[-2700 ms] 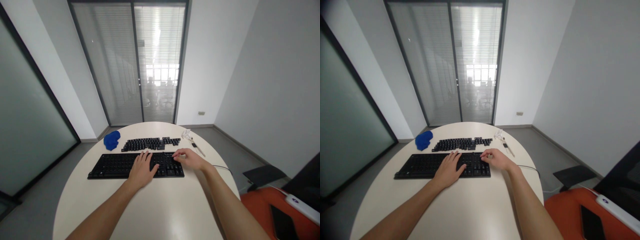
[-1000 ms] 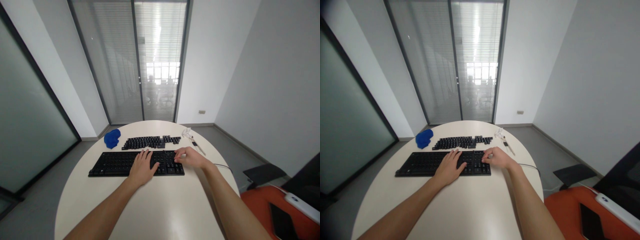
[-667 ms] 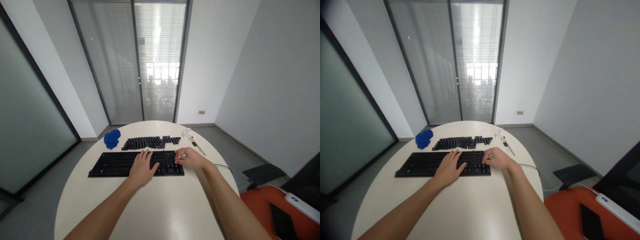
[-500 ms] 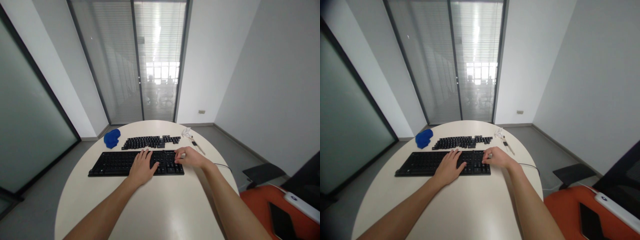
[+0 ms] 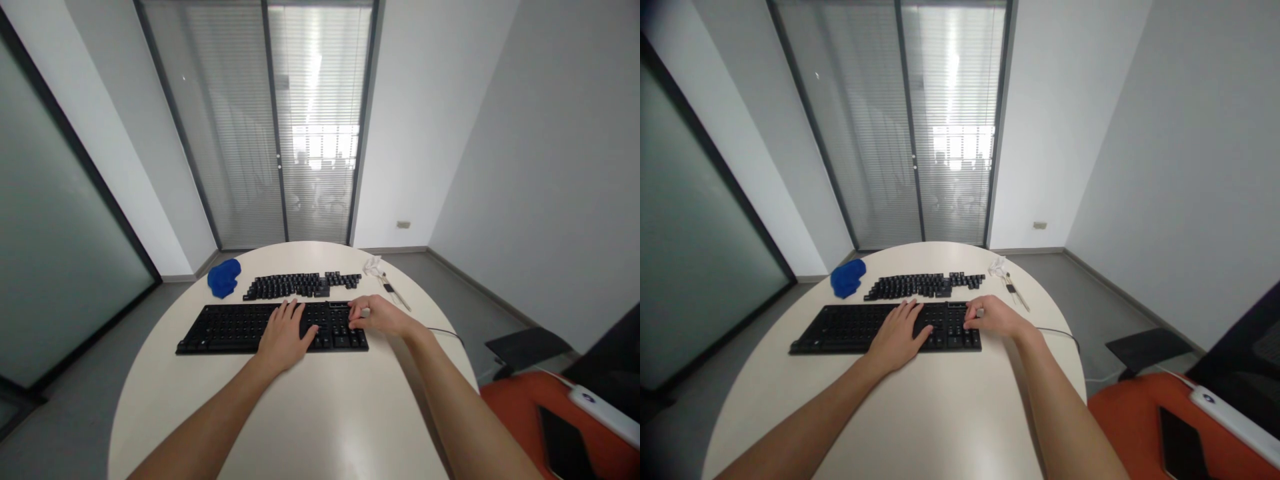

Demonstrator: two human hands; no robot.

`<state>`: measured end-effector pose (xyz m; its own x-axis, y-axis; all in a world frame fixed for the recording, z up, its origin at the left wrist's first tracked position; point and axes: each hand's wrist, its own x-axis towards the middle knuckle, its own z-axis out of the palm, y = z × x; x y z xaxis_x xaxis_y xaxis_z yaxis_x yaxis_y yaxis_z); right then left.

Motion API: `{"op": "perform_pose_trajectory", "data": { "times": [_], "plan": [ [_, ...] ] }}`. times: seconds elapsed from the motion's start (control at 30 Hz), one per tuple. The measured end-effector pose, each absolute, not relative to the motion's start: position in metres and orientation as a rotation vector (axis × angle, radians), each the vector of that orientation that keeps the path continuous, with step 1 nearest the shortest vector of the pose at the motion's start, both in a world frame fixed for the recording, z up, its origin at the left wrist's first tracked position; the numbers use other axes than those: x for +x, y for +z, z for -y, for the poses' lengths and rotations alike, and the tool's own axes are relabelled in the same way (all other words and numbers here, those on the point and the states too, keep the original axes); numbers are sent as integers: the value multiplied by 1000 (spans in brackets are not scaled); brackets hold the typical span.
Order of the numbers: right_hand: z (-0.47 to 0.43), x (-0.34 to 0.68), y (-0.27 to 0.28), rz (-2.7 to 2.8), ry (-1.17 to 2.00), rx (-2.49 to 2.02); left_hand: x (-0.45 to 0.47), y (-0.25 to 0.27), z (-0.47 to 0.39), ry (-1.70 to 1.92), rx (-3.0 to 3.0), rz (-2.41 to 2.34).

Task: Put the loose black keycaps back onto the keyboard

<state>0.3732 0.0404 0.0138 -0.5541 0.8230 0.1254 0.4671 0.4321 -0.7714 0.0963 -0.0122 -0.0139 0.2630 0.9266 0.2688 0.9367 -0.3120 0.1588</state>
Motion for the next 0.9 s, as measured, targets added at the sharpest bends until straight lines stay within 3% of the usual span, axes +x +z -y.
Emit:
{"op": "perform_pose_trajectory", "data": {
  "times": [0.4, 0.63, 0.9],
  "plan": [
    [-42, 376, 5, 2133, 678, -1149, 95, -16, 10, -496, -2475, 1817],
    [-53, 380, -15, 1917, 1253, -1164, 96, -14, 11, -505, -2483, 1830],
    [-57, 377, -6, 1874, 1395, -1192, 97, -12, 12, -501, -2471, 1826]
  ]
}}
